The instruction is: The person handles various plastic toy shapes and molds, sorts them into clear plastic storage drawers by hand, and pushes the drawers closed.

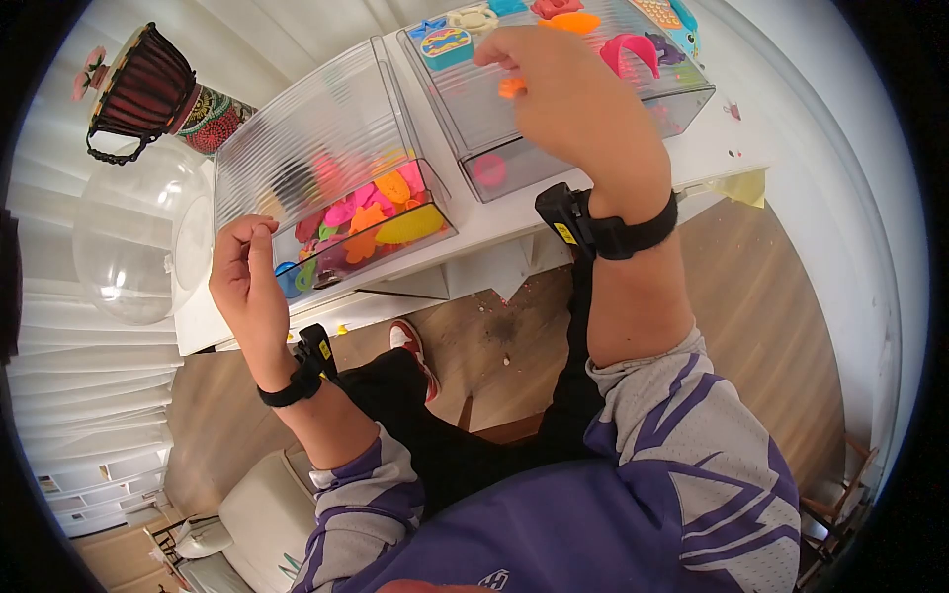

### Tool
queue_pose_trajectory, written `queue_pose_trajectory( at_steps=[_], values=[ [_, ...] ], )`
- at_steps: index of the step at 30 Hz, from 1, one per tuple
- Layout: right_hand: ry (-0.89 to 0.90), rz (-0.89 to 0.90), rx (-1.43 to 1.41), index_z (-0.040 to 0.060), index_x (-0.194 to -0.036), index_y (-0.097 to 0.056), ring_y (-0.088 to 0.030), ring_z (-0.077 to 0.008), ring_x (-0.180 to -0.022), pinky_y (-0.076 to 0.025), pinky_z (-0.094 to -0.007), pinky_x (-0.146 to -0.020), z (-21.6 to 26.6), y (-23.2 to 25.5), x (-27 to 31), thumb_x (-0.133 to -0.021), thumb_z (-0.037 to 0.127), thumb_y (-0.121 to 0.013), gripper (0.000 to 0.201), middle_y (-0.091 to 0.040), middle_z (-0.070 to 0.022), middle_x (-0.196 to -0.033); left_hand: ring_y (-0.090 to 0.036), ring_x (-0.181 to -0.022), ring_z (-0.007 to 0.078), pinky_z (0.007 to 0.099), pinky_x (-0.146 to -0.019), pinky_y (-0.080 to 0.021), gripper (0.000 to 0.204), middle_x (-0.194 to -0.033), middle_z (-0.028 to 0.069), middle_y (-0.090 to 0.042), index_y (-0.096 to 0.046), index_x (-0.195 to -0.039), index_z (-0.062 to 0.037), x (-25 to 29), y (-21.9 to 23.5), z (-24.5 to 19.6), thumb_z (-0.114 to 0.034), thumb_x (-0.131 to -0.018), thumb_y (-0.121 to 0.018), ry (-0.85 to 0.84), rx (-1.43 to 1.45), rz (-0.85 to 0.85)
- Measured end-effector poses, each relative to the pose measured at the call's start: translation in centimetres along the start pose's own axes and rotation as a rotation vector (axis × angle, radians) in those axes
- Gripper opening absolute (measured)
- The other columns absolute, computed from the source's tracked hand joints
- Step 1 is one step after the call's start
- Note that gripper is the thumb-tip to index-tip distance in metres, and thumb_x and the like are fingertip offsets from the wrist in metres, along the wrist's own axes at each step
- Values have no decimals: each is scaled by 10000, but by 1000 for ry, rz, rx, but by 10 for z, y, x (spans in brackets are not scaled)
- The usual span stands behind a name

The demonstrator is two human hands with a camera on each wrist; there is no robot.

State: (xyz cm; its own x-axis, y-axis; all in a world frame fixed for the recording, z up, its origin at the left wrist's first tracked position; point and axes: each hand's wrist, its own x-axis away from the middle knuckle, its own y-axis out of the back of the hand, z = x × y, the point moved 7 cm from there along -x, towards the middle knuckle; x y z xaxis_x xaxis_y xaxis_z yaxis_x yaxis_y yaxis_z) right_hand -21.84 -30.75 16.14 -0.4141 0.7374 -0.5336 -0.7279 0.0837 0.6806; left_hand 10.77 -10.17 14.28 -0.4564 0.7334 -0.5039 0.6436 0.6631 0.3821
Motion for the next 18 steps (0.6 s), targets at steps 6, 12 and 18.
queue_pose_trajectory(
  at_steps=[6,12,18],
  values=[
    [43,-46,65,118,-1346,-762,-771,-308,-1245,-607,-406,-1023,7,4,-1,-1004,107,-773,343,-815,-76,-1308,-668,-958,147,319,-905,-551,95,-1089,62,-767,-746,-1082,2,0,0,-1,-67,-1126,-696,-23,-1,-3],
    [7,53,94,114,-1352,-745,-745,-306,-1207,-604,-413,-992,-8,-2,1,-1050,148,-773,305,-806,-67,-1299,-672,-958,148,321,-906,-555,90,-1085,65,-767,-742,-1079,2,0,-1,-3,-63,-1124,-701,-31,-5,-1],
    [92,26,98,74,-1321,-741,-752,-314,-1166,-604,-406,-988,-7,-16,-6,-1073,120,-744,251,-800,-87,-1297,-702,-1094,147,320,-1033,-545,136,-1149,76,-778,-744,-1136,8,1,0,-3,-98,-1174,-668,-16,-26,42]
  ],
)
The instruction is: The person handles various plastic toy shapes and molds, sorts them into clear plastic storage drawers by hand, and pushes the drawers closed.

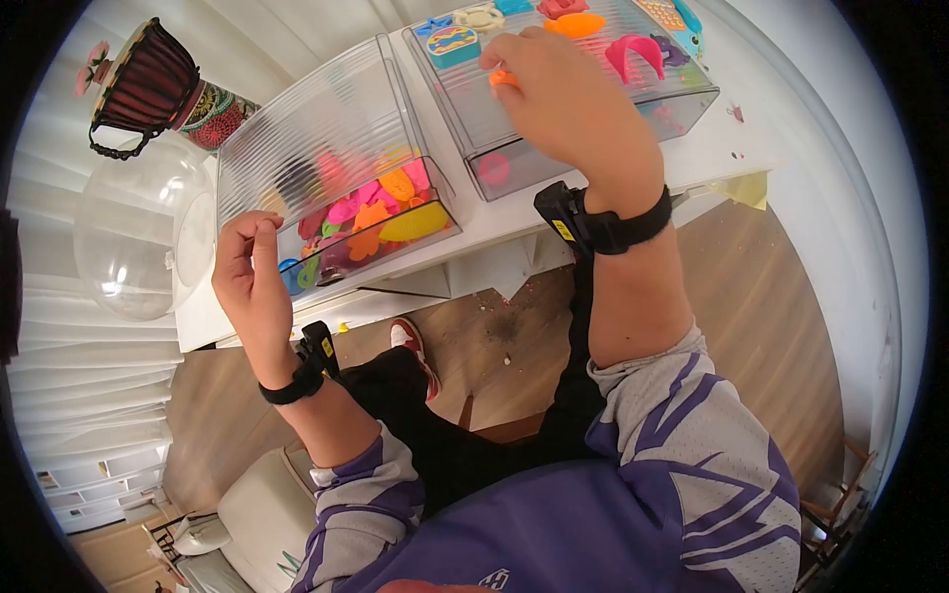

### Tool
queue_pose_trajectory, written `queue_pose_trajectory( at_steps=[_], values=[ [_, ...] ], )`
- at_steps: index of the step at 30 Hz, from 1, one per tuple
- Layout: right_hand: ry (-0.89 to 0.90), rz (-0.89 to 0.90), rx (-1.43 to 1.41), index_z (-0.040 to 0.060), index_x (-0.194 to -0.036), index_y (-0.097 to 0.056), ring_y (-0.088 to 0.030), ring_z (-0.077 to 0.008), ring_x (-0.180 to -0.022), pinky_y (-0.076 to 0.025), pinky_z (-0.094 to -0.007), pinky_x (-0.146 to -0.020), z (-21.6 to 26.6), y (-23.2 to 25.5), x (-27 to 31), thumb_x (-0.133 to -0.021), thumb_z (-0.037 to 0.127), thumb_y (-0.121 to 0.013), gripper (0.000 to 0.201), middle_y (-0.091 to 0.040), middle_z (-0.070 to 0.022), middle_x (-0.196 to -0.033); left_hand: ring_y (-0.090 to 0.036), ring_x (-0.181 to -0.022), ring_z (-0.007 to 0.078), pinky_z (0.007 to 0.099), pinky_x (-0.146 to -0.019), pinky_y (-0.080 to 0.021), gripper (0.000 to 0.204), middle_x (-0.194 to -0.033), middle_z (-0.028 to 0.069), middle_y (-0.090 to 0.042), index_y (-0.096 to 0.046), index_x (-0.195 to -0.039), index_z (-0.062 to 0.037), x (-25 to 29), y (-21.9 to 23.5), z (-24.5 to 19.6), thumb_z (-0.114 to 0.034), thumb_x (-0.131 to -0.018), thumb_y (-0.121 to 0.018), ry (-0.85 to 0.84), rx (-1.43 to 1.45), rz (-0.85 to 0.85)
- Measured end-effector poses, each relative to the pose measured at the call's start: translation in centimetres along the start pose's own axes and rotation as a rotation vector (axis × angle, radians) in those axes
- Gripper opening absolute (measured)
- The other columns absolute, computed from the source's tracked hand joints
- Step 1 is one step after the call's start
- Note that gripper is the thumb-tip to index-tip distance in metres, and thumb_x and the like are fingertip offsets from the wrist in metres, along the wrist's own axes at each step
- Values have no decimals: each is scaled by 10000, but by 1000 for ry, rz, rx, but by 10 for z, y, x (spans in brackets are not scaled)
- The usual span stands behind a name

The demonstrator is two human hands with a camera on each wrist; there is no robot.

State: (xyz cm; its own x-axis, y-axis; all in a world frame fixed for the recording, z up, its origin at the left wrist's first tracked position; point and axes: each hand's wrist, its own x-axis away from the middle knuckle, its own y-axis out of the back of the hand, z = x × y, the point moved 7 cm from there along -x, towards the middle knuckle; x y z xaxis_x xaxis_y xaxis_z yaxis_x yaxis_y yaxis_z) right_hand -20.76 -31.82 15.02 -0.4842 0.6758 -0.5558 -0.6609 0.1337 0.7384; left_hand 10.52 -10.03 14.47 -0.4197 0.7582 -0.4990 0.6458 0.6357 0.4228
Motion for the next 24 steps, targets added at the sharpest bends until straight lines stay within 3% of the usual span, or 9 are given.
queue_pose_trajectory(
  at_steps=[2,4,6,10,13,15,16,18,24],
  values=[
    [32,-31,9,71,-1322,-738,-758,-303,-1142,-605,-396,-978,2,-1,-1,-1072,110,-741,253,-800,-90,-1293,-702,-1093,148,320,-1034,-545,136,-1150,75,-778,-745,-1135,8,-1,-1,0,-98,-1173,-669,3,0,2],
    [65,-62,18,68,-1324,-735,-765,-292,-1117,-606,-386,-968,6,1,-1,-1071,101,-738,255,-801,-94,-1288,-671,-961,148,319,-910,-552,86,-1087,65,-763,-738,-1084,3,-1,-1,-2,-61,-1127,-700,-32,18,-33],
    [-5,-23,-152,60,-1300,-745,-771,-257,-1070,-606,-362,-940,3,1,-2,-1060,75,-737,241,-800,-89,-1214,-671,-960,148,318,-910,-552,87,-1086,65,-762,-738,-1083,2,-1,-1,-2,-63,-1128,-702,-34,14,-37],
    [-6,-15,-161,51,-1235,-767,-774,-206,-1039,-608,-338,-922,24,5,-9,-1053,72,-757,183,-792,-58,-1124,-673,-963,147,317,-915,-554,78,-1091,64,-757,-737,-1077,0,-1,-1,-1,-53,-1126,-707,-16,46,-38],
    [-25,-10,-381,36,-1150,-784,-768,-165,-1013,-614,-321,-905,60,2,-15,-1032,54,-803,121,-777,-37,-1087,-681,-995,143,321,-934,-556,49,-1119,56,-755,-738,-1125,-5,0,-5,-6,-48,-1105,-750,-49,109,17],
    [74,29,-660,30,-1110,-791,-765,-140,-979,-625,-306,-882,88,-10,-16,-1012,32,-841,110,-764,-35,-1088,-685,-1012,145,323,-948,-557,104,-1136,60,-755,-729,-1177,-4,4,-11,-13,-45,-1093,-773,-29,156,54],
    [71,28,-660,30,-1110,-791,-765,-140,-979,-625,-306,-882,100,-17,-15,-1012,32,-841,110,-764,-35,-1088,-689,-1030,148,326,-962,-558,172,-1152,64,-754,-720,-1230,-2,6,-16,-17,-41,-1080,-796,-10,204,93],
    [135,8,-914,18,-1072,-800,-779,-232,-897,-632,-353,-793,126,-27,-9,-958,91,-868,151,-746,-115,-987,-692,-1059,151,330,-985,-559,230,-1161,65,-755,-704,-1274,5,7,-26,-30,-42,-1074,-809,-23,279,143],
    [32,45,-1270,-10,-1020,-758,-786,-188,-929,-655,-322,-812,156,-43,2,-1009,65,-836,109,-747,-94,-1072,-717,-1091,133,300,-996,-580,240,-1194,72,-764,-676,-1355,23,18,-35,-36,-80,-1149,-745,82,508,186]
  ],
)
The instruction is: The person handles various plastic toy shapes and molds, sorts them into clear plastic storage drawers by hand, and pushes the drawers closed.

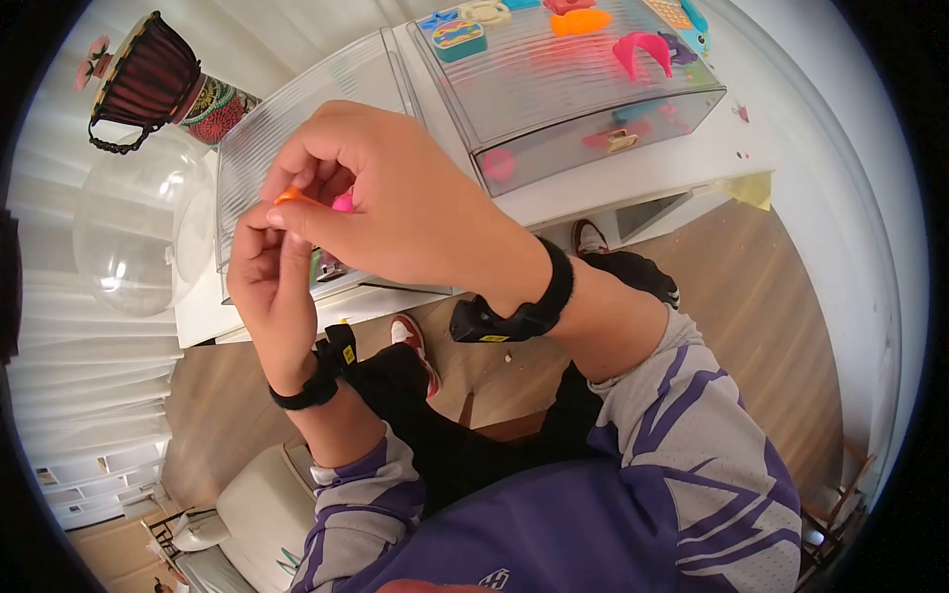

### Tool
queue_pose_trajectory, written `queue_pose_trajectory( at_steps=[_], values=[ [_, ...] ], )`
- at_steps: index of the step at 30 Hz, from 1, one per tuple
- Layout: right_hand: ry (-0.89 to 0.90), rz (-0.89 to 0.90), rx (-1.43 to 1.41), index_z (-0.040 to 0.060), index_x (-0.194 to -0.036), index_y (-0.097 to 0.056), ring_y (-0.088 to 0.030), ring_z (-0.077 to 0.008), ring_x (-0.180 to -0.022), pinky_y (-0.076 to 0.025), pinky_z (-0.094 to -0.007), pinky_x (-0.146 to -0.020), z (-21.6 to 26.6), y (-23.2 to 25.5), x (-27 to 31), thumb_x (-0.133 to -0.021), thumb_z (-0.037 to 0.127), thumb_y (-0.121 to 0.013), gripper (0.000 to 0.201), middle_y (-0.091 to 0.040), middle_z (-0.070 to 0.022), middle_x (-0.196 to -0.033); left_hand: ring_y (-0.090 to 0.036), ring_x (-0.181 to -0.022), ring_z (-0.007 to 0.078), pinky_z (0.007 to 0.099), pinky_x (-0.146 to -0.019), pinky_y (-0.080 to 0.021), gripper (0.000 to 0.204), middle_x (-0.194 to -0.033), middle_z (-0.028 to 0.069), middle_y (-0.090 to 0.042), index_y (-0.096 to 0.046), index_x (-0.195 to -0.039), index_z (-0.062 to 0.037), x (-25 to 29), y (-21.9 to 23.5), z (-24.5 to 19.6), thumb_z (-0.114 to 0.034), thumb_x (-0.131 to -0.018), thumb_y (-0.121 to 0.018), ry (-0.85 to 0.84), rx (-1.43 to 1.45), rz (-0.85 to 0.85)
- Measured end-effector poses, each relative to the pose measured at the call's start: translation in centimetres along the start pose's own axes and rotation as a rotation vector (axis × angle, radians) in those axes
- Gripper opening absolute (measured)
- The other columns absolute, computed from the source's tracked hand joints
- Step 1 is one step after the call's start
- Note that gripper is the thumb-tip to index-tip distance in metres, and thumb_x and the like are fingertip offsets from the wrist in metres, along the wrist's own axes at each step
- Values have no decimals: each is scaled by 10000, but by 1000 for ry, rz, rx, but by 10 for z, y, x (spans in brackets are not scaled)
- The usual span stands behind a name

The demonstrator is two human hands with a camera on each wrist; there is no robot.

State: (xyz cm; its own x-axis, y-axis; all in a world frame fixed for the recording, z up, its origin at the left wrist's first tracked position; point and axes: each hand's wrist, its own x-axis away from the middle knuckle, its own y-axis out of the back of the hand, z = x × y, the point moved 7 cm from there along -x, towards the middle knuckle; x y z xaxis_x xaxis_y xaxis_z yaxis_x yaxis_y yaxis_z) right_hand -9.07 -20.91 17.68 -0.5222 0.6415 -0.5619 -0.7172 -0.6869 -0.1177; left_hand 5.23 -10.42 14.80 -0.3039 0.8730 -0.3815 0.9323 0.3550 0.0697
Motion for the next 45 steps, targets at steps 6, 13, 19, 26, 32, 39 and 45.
queue_pose_trajectory(
  at_steps=[6,13,19,26,32,39,45],
  values=[
    [-41,36,-13,-10,-1150,-734,-798,-189,-967,-658,-327,-837,-8,3,0,-1033,70,-819,165,-771,-108,-1124,-736,-1117,134,299,-1014,-593,223,-1218,93,-788,-706,-1359,44,-4,10,1,-114,-1205,-673,-25,-113,-87],
    [-43,38,100,-13,-1191,-728,-801,-208,-948,-651,-348,-834,-21,3,1,-1079,116,-772,176,-795,-123,-1118,-728,-1093,116,279,-998,-587,238,-1233,83,-800,-749,-1351,58,-9,18,9,-114,-1193,-700,-38,-143,-181],
    [-241,144,177,3,-1385,-628,-809,-197,-921,-642,-339,-807,-36,-8,8,-1134,87,-726,282,-801,-137,-1069,-715,-1093,114,281,-978,-583,254,-1245,86,-796,-754,-1370,45,-13,19,17,-132,-1214,-659,-15,-225,-141],
    [-182,140,330,-15,-1350,-594,-843,-316,-910,-647,-396,-791,-44,-4,7,-1194,198,-650,270,-825,-213,-1053,-700,-1070,101,271,-939,-574,238,-1207,63,-783,-750,-1353,32,-13,15,16,-140,-1215,-662,17,-195,-138],
    [-245,149,286,-34,-1368,-602,-848,-275,-935,-643,-381,-800,-41,-1,5,-1218,254,-630,325,-835,-195,-1088,-686,-952,71,250,-887,-565,172,-1053,24,-776,-730,-1256,20,-11,4,13,-135,-1209,-673,81,-339,22],
    [-263,182,340,-53,-1315,-670,-796,-258,-866,-612,-386,-769,-36,-3,3,-1208,289,-655,359,-804,-169,-1006,-588,-883,66,252,-801,-499,258,-983,-12,-708,-744,-1253,9,-11,16,22,-209,-1248,-606,81,-231,-80],
    [-252,182,332,-59,-1323,-673,-790,-295,-878,-611,-401,-784,-39,-3,3,-1202,279,-659,360,-804,-179,-1015,-566,-881,70,255,-803,-494,299,-982,-9,-678,-739,-1243,13,-11,13,17,-224,-1268,-560,61,-260,-77]
  ],
)
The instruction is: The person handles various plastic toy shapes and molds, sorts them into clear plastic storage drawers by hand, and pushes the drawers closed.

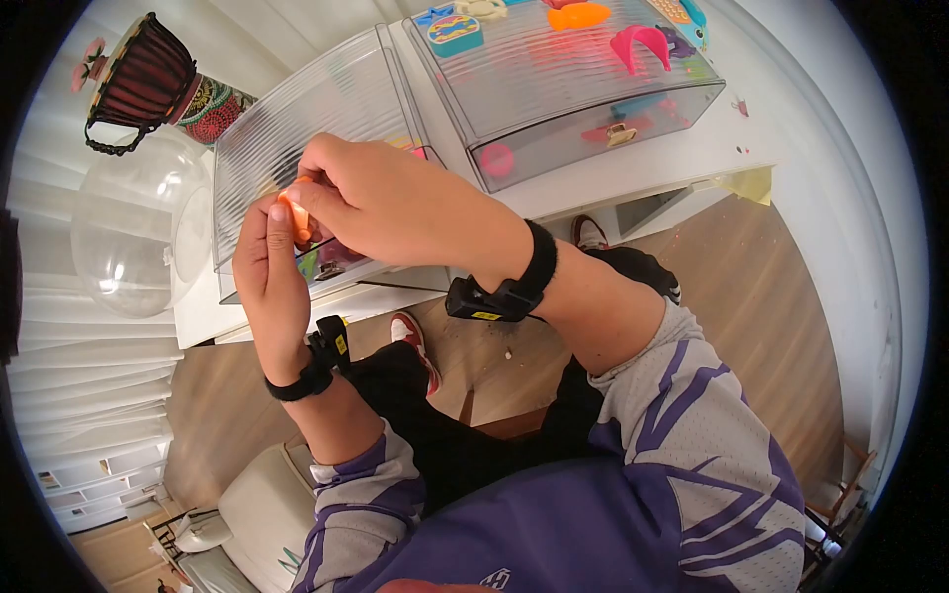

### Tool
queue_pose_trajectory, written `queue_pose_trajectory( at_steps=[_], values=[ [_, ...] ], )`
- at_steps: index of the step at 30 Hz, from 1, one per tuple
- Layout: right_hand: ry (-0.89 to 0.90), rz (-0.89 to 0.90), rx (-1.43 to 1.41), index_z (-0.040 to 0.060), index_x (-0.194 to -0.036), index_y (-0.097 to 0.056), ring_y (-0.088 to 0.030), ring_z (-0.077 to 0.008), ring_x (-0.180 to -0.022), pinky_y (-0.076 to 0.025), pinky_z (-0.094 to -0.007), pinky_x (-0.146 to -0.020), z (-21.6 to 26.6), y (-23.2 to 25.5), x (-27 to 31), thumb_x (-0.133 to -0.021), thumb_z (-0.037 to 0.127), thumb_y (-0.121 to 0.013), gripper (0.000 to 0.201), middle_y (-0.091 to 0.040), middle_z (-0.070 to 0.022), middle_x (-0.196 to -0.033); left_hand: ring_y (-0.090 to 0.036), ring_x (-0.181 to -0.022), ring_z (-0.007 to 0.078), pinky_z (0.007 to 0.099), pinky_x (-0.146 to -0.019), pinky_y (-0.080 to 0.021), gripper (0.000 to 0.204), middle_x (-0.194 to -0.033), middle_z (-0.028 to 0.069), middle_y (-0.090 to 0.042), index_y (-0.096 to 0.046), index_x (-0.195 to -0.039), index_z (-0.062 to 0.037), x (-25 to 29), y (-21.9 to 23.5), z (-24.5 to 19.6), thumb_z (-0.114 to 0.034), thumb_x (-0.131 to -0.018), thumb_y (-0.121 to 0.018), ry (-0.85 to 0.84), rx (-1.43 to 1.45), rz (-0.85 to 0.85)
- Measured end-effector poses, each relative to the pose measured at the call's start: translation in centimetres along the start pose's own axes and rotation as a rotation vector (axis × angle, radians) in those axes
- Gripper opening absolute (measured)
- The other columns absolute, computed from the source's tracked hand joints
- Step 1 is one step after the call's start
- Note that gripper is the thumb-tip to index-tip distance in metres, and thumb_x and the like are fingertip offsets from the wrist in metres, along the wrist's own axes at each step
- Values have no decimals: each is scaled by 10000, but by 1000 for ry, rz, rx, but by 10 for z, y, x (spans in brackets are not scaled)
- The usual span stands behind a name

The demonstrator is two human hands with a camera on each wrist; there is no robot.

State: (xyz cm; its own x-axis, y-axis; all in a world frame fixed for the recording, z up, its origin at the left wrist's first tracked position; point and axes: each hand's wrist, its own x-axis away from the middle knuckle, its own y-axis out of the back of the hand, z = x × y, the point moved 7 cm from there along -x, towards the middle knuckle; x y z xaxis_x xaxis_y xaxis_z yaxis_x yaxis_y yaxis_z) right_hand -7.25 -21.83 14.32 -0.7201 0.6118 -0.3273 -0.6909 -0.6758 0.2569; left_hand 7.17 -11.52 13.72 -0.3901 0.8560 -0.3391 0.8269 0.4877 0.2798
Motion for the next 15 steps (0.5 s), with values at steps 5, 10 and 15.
queue_pose_trajectory(
  at_steps=[5,10,15],
  values=[
    [-19,9,-15,-59,-1323,-672,-798,-299,-901,-615,-404,-801,2,0,1,-1202,272,-651,354,-810,-182,-1030,-555,-886,71,252,-813,-494,306,-988,-11,-654,-729,-1221,11,0,0,5,-228,-1274,-547,13,20,58],
    [-24,12,-12,-57,-1322,-670,-805,-301,-918,-622,-401,-814,1,1,1,-1201,268,-646,348,-814,-185,-1043,-594,-912,71,255,-848,-516,250,-1021,-3,-687,-725,-1250,16,1,-2,3,-172,-1256,-559,8,17,62],
    [-23,19,-19,-58,-1315,-667,-805,-292,-905,-621,-398,-797,3,0,1,-1199,269,-651,347,-812,-185,-1032,-610,-927,75,261,-864,-531,235,-1044,7,-699,-724,-1273,20,1,0,4,-143,-1247,-557,6,17,69]
  ],
)
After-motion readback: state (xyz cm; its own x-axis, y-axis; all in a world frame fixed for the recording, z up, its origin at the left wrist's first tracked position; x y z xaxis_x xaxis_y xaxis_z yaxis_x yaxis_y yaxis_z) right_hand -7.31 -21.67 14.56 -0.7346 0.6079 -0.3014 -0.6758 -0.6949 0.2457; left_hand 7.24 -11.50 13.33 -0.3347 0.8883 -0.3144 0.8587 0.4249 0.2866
